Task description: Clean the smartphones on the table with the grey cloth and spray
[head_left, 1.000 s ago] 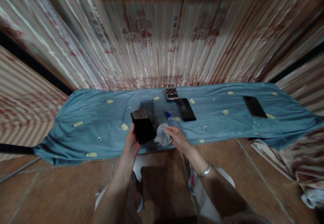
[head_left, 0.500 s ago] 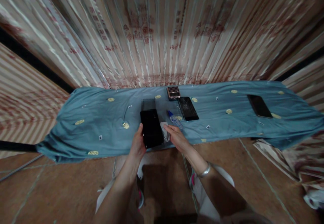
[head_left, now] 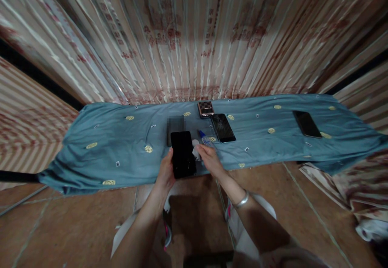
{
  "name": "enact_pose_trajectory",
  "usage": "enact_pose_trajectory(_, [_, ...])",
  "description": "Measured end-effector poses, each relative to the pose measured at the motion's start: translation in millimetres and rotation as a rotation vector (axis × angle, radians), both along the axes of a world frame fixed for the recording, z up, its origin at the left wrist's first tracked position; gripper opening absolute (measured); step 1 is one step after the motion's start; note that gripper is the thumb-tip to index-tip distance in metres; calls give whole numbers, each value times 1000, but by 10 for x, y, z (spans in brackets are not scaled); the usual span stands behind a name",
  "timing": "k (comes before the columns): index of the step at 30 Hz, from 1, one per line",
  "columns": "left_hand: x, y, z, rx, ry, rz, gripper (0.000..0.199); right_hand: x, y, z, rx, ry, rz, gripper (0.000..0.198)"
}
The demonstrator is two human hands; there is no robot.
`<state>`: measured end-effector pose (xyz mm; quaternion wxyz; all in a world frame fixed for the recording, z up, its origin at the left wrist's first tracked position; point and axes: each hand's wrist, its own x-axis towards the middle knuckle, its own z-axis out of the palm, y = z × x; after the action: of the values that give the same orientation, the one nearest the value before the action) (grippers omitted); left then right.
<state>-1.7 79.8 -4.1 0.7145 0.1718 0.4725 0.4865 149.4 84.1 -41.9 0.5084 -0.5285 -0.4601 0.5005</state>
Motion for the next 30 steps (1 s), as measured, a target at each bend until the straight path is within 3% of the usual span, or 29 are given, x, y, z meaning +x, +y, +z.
enact_pose_trajectory(9, [-7, -63, -70, 102, 110, -98, 53, 110, 12, 133, 201, -330, -99, 36])
enact_pose_trajectory(15, [8, -103, -97, 151, 222, -138, 51, 108, -26, 174, 410, -585, -92, 40])
enact_pose_trajectory(23, [54, -163, -191, 183, 253, -224, 41, 9, -65, 238, 520, -776, 11, 40])
enact_pose_trajectory(30, [22, -125, -149, 178, 255, -196, 42, 61, -35, 205, 492, -791, 5, 41])
